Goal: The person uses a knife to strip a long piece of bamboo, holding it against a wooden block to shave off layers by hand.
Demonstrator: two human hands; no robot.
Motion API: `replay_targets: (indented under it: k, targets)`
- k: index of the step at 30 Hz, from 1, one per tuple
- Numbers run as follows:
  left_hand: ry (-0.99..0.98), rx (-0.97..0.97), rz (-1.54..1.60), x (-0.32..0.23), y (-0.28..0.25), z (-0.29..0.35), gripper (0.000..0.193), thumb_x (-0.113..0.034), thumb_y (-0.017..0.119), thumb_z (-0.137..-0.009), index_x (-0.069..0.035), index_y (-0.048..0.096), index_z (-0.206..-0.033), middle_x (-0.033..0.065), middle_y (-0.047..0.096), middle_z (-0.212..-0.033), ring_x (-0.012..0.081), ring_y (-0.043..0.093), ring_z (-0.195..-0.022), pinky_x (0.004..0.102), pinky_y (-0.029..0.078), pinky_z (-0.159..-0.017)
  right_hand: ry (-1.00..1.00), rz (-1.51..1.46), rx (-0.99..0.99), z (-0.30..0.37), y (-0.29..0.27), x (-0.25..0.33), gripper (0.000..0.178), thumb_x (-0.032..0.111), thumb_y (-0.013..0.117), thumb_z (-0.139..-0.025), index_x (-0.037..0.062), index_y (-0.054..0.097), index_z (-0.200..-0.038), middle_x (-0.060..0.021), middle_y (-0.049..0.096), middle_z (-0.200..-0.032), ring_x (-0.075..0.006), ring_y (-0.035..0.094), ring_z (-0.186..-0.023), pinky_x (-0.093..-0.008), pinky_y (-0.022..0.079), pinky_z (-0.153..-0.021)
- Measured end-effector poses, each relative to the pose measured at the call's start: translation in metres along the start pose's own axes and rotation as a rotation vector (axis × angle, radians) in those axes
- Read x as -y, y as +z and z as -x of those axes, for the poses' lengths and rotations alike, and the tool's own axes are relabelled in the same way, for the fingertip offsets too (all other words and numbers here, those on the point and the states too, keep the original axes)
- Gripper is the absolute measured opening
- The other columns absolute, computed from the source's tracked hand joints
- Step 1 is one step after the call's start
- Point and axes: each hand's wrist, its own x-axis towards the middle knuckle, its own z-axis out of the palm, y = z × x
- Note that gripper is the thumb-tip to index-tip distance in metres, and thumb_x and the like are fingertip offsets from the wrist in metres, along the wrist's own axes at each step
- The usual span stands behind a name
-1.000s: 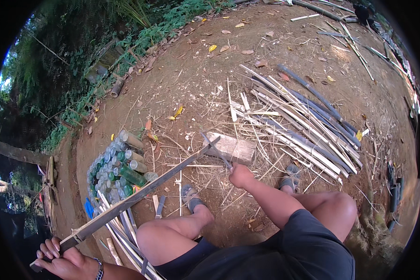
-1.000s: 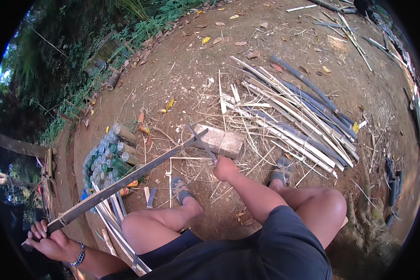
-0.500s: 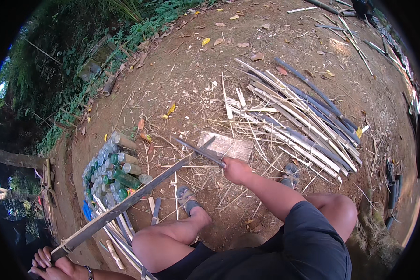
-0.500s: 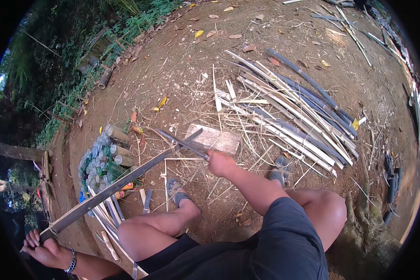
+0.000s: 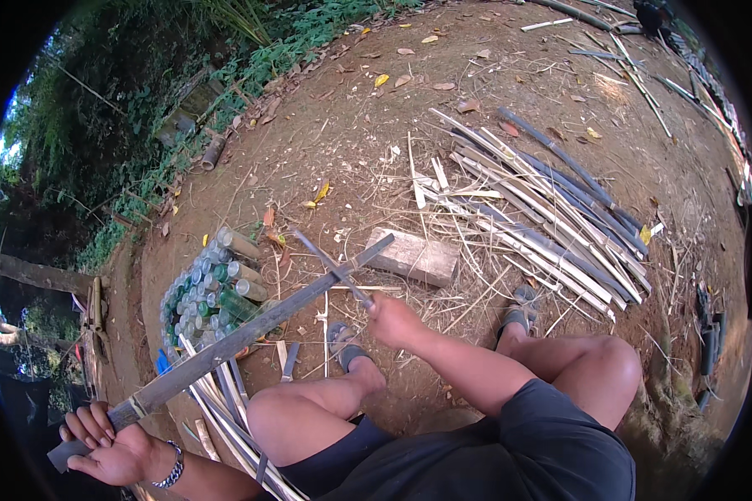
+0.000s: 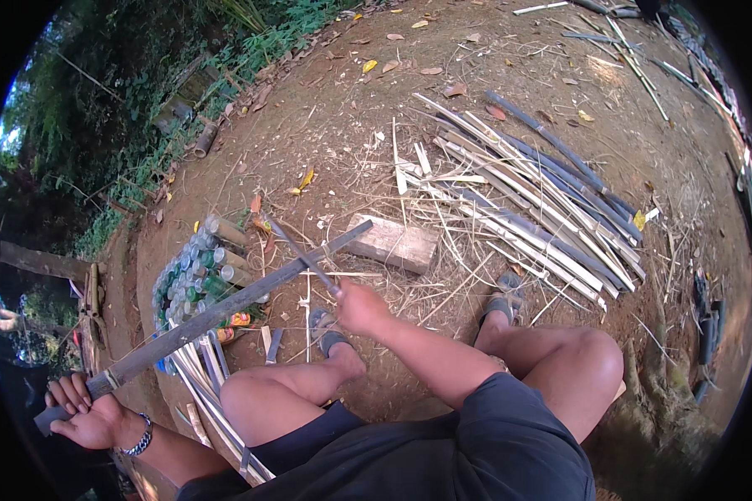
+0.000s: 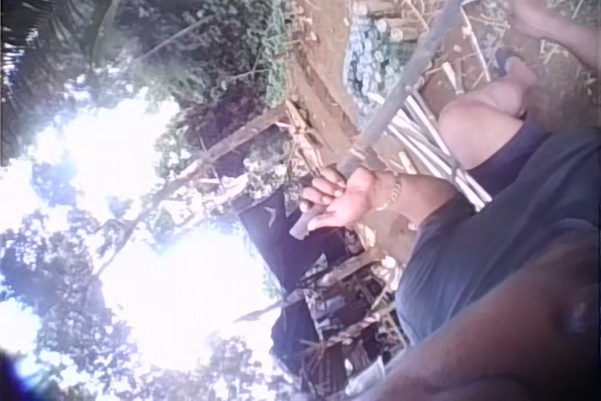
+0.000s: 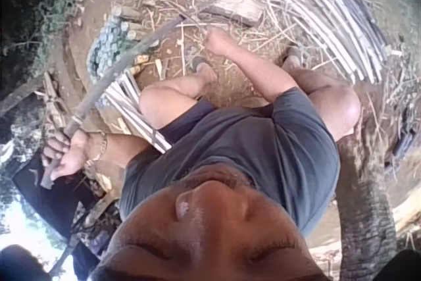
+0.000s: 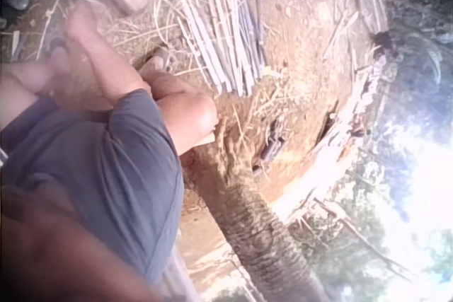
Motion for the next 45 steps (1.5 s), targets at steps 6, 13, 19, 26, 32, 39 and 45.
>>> replay_targets:
  k: [6, 13, 19, 26, 32, 39, 45]
  targets:
    - [-0.001, 0.002, 0.009, -0.007, 0.015, 0.014, 0.038, -0.041, 0.054, -0.096, -0.005, 0.045, -0.086, 0.0000, 0.035, -0.068, 0.0089, 0.031, -0.051, 0.0228, 0.027, -0.047, 0.048, -0.041, -0.132, -0.011, 0.021, -0.035, 0.018, 0.017, 0.055, -0.091, 0.0033, 0.056, -0.103, -0.0211, 0.066, -0.085, -0.0379, 0.066, -0.083, -0.0488, 0.051, -0.077]
    - [-0.014, -0.037, -0.052, -0.015, 0.013, 0.023, 0.050, -0.052, 0.037, -0.100, -0.005, 0.044, -0.083, 0.0003, 0.032, -0.064, 0.0105, 0.030, -0.050, 0.0239, 0.027, -0.047, -0.430, 0.199, -0.066, 0.013, 0.009, -0.018, 0.021, 0.018, 0.057, -0.088, 0.0019, 0.056, -0.102, -0.0224, 0.066, -0.080, -0.0387, 0.066, -0.075, -0.0483, 0.052, -0.073]
    - [-0.012, 0.083, 0.012, -0.019, 0.020, 0.022, 0.049, -0.051, 0.041, -0.098, -0.005, 0.042, -0.082, 0.0020, 0.034, -0.065, 0.0112, 0.032, -0.052, 0.0244, 0.029, -0.048, -0.064, -0.011, -0.072, -0.026, 0.001, -0.037, 0.022, 0.017, 0.057, -0.087, 0.0013, 0.056, -0.102, -0.0239, 0.065, -0.085, -0.0402, 0.066, -0.083, -0.0483, 0.051, -0.076]
    - [-0.030, -0.025, -0.060, -0.020, 0.020, 0.021, 0.054, -0.055, 0.032, -0.100, -0.005, 0.041, -0.080, 0.0022, 0.033, -0.064, 0.0115, 0.031, -0.052, 0.0254, 0.028, -0.048, 0.075, -0.122, -0.188, -0.045, 0.034, -0.063, 0.022, 0.016, 0.057, -0.085, 0.0014, 0.056, -0.101, -0.0260, 0.066, -0.088, -0.0422, 0.065, -0.082, -0.0487, 0.051, -0.075]
    - [-0.050, -0.063, -0.066, -0.019, 0.003, 0.017, 0.062, -0.060, 0.020, -0.099, -0.005, 0.040, -0.080, 0.0031, 0.033, -0.065, 0.0130, 0.031, -0.053, 0.0264, 0.029, -0.049, 0.165, -0.183, -0.259, -0.044, 0.036, -0.055, 0.022, 0.020, 0.059, -0.086, 0.0042, 0.054, -0.100, -0.0231, 0.065, -0.083, -0.0410, 0.065, -0.081, -0.0490, 0.051, -0.074]
    - [-0.041, -0.161, -0.059, -0.018, 0.004, 0.022, 0.061, -0.056, 0.014, -0.100, -0.004, 0.041, -0.082, 0.0045, 0.034, -0.066, 0.0151, 0.033, -0.055, 0.0294, 0.032, -0.053, -0.119, -0.048, -0.197, -0.032, 0.029, -0.045, 0.022, 0.013, 0.064, -0.076, 0.0041, 0.052, -0.093, -0.0215, 0.064, -0.075, -0.0413, 0.065, -0.074, -0.0490, 0.052, -0.071]
    - [-0.067, -0.140, -0.052, -0.022, 0.001, 0.019, 0.066, -0.065, 0.018, -0.097, -0.004, 0.041, -0.083, 0.0046, 0.035, -0.067, 0.0153, 0.034, -0.056, 0.0296, 0.032, -0.053, -0.080, -0.068, -0.261, -0.033, 0.036, -0.049, 0.019, 0.016, 0.060, -0.084, 0.0031, 0.053, -0.096, -0.0239, 0.064, -0.079, -0.0397, 0.065, -0.074, -0.0500, 0.052, -0.071]
